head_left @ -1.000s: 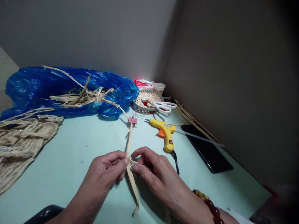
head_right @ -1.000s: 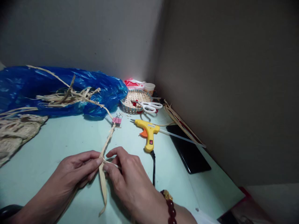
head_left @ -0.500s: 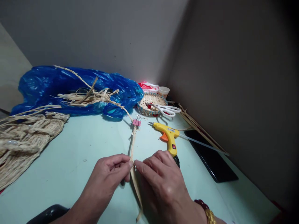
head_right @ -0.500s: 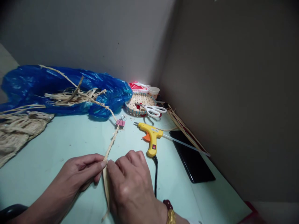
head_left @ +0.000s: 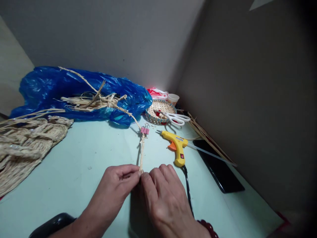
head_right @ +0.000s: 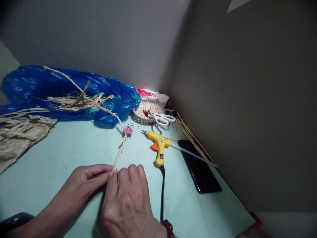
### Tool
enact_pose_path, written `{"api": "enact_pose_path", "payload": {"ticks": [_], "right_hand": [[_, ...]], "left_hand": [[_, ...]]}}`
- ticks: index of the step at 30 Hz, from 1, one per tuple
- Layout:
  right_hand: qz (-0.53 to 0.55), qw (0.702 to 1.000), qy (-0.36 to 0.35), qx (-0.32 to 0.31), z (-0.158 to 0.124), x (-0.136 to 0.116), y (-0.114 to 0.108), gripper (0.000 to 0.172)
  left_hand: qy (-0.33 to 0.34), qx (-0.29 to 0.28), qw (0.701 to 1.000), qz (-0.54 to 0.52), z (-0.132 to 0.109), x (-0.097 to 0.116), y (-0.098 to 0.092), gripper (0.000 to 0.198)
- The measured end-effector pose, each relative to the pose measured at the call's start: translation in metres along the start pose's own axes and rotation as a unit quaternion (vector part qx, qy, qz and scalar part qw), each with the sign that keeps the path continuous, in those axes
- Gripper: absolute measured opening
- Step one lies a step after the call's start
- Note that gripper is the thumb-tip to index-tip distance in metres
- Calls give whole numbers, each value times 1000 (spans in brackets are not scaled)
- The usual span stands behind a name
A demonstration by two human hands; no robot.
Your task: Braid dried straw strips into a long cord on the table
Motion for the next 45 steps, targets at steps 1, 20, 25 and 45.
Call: {"api": "enact_pose_path", "payload": {"ticks": [1, 20, 25, 45], "right_hand": [[-3, 1000, 22, 5, 0, -1, 1, 25], [-26, 994, 98, -42, -8, -31, 19, 31], [7, 999, 42, -33, -16, -45, 19, 32], [583, 741, 91, -322, 25, 27, 31, 17]], "left_hand": [[4, -6, 1000, -11, -1, 1, -1, 18], [19, -1, 988, -155, -9, -1, -2, 17], [0, -9, 979, -206, -11, 1, 0, 15], [-4, 52, 991, -121, -10, -6, -8, 23]]}}
Point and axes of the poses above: each hand's wrist, its own z-axis towards the middle knuckle, its own y-axis out of the palm, x = y × z, the point moved 5 cm from there along z, towards the middle knuckle, and after that the axes turned 15 degrees about -x, right-handed, at the moved point
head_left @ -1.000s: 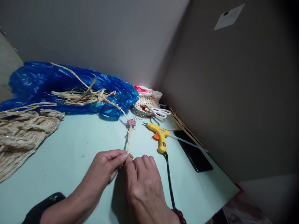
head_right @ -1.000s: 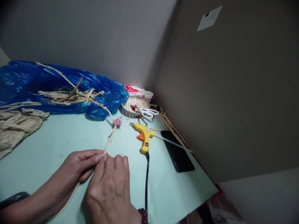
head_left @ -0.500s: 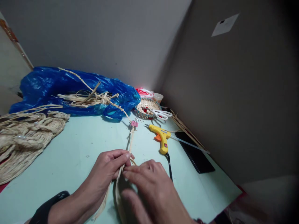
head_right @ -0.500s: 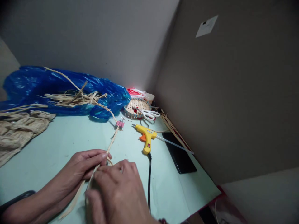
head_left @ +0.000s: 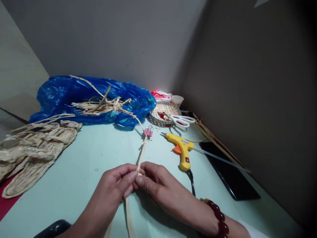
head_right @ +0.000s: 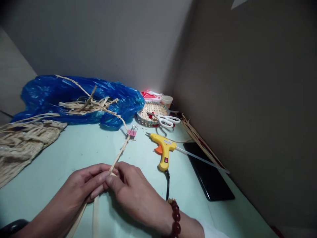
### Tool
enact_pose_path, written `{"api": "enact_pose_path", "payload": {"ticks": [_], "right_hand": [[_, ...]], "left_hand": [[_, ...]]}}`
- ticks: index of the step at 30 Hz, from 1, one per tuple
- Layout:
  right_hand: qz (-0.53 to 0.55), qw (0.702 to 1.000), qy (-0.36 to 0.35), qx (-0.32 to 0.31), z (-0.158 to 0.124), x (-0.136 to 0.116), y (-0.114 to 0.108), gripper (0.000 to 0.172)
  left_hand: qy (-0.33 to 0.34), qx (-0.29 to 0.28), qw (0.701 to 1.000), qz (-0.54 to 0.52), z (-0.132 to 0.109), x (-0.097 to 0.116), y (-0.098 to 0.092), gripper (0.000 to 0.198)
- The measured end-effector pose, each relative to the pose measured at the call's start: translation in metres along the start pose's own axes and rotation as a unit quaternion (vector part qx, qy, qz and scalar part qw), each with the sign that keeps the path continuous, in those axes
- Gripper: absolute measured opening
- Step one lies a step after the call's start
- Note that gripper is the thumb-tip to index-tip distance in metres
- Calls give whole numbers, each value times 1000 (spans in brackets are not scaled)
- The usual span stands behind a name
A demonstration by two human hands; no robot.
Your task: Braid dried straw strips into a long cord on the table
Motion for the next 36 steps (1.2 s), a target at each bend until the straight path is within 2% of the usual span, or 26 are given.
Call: {"api": "enact_pose_path", "payload": {"ticks": [5, 9, 13, 17, 19, 23, 24, 26, 29, 31, 33, 36], "right_hand": [[79, 996, 3, 42, 0, 12, 2, 16], [157, 986, -17, 45, 4, 17, 4, 19], [182, 982, -20, 46, 4, 15, 2, 16], [91, 993, 3, 71, 0, 11, -2, 16], [19, 995, 3, 95, -3, 8, -5, 17], [-55, 991, 0, 122, -6, 4, -7, 17], [-64, 990, 2, 126, -7, 4, -7, 18], [-59, 990, -1, 127, -6, 5, -6, 18], [39, 995, -20, 94, -3, 9, -2, 19], [125, 989, -32, 67, -2, 11, 1, 17], [197, 978, -34, 54, -1, 13, 1, 14], [290, 956, -29, 35, -3, 11, 1, 9]], "left_hand": [[24, 19, 999, -20, -2, 0, 6, 33], [45, 22, 999, -4, -5, -2, 8, 30], [41, 26, 991, 128, -10, 0, 7, 24], [-2, 13, 966, 258, -13, 5, 4, 31], [4, 21, 940, 341, -15, 12, 0, 30], [119, 69, 843, 520, -24, 35, -2, 17], [137, 70, 822, 549, -27, 38, -1, 16], [146, 54, 799, 581, -32, 37, 4, 21], [146, 32, 799, 582, -37, 28, 14, 27], [168, 15, 786, 595, -40, 17, 21, 22], [201, -7, 747, 633, -42, 5, 28, 23], [228, -3, 682, 695, -45, -6, 34, 39]]}}
Point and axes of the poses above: each hand's wrist, its own z-axis towards the middle knuckle, its own y-axis out of the palm, x = y × z, the point moved 5 cm from there along z, towards the middle knuckle, and after that the axes turned 15 degrees about -x, right-handed, at the moved point
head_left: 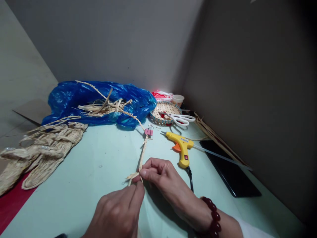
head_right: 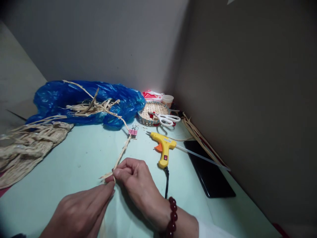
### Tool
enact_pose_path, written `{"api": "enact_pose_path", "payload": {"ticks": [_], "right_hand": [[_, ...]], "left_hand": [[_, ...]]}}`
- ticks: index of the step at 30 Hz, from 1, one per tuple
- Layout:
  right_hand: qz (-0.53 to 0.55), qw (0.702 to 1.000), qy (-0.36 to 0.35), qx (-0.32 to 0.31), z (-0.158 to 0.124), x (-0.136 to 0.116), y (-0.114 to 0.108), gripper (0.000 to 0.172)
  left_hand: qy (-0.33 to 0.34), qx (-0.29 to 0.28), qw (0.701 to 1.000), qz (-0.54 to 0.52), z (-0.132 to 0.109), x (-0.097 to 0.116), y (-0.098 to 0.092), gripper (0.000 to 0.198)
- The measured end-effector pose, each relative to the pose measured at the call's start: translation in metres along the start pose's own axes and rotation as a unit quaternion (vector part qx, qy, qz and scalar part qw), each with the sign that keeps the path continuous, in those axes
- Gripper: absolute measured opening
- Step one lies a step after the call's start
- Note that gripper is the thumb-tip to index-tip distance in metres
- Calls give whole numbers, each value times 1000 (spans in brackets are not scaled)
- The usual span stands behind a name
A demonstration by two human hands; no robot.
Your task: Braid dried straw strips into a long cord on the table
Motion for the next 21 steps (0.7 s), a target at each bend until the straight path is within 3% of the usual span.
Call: {"api": "enact_pose_path", "payload": {"ticks": [4, 6, 8, 10, 12, 14, 16, 18, 21], "right_hand": [[37, 999, -2, 4, -3, -3, 1, 14], [26, 999, -7, 20, -3, -3, 0, 17], [16, 999, -12, 29, -3, -1, -1, 18], [20, 999, -27, 11, -2, 0, 1, 18], [13, 999, -43, -5, 0, -1, 2, 18], [-27, 999, -44, 1, 0, -2, 0, 16], [-99, 994, -32, 13, -2, -4, -2, 10], [-179, 984, -21, 2, -4, -7, -1, 7], [-325, 946, -8, 5, -11, -13, 1, 12]], "left_hand": [[-40, 19, 999, -21, 4, -2, -18, 26], [-79, 29, 992, -98, 10, -13, -35, 26], [-135, 34, 965, -221, 18, -29, -45, 22], [-166, -19, 904, -393, 27, -41, -37, 16], [-129, -108, 815, -555, 36, -39, -20, 18], [-121, -139, 734, -653, 38, -36, -6, 18], [-148, -136, 695, -690, 36, -36, 3, 18], [-179, -133, 694, -684, 34, -37, 8, 20], [-184, -128, 731, -645, 32, -40, 8, 24]]}}
Point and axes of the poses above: each hand's wrist, its own z-axis towards the middle knuckle, its own y-axis out of the palm, x = y × z, the point moved 5 cm from there along z, towards the middle knuckle, and after that the axes turned 15 degrees about -x, right-handed, at the moved point
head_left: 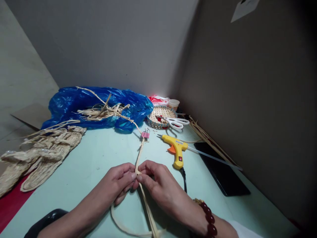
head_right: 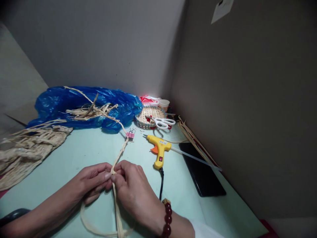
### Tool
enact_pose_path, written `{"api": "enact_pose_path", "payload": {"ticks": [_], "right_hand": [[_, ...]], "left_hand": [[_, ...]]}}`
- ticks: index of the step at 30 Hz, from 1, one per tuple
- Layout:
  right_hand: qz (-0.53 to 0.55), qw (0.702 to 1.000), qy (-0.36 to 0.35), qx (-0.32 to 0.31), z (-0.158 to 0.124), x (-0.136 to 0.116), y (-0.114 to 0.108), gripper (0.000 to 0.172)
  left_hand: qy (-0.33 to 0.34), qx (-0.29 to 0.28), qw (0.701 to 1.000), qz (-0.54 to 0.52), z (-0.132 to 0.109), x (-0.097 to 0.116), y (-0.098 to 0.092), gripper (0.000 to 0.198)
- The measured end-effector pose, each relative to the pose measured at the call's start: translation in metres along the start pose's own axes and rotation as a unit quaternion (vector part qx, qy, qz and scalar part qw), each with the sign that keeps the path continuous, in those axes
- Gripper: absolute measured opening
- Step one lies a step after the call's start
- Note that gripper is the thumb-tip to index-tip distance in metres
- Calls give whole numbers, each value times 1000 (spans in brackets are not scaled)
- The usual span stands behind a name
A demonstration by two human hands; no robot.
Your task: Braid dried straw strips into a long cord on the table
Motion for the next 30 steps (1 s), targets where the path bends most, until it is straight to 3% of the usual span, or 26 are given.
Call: {"api": "enact_pose_path", "payload": {"ticks": [6, 11, 13, 18, 21, 23, 25, 28, 30], "right_hand": [[-300, 953, 35, 25, -12, -11, 0, 21], [-400, 912, -47, 79, -15, -16, 10, 18], [-450, 880, -115, 101, -16, -19, 18, 15], [-585, 751, -284, 118, -22, -24, 41, 18], [-609, 727, -301, 101, -23, -23, 46, 19], [-585, 749, -296, 88, -24, -26, 43, 18], [-503, 819, -260, 89, -22, -32, 30, 21], [-292, 942, -120, 113, -15, -31, 0, 30], [-161, 983, -31, 86, -9, -22, -10, 32]], "left_hand": [[8, 41, 991, 128, 1, 0, -6, 24], [3, 62, 974, 218, 3, 5, -7, 31], [4, 54, 979, 195, 4, 3, -6, 31], [-8, 7, 1000, 3, 3, -8, -3, 30], [8, -1, 1000, -11, 1, -6, -2, 33], [21, -1, 1000, 2, 0, -4, -2, 30], [26, 3, 1000, -1, -1, -2, -1, 29], [24, 11, 1000, -1, -5, 1, 0, 27], [23, 3, 1000, 0, -6, 2, 1, 26]]}}
Point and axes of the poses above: each hand's wrist, its own z-axis towards the middle knuckle, its own y-axis out of the palm, x = y × z, the point moved 5 cm from there along z, towards the middle knuckle, and after that the axes turned 15 degrees about -x, right-handed, at the moved point
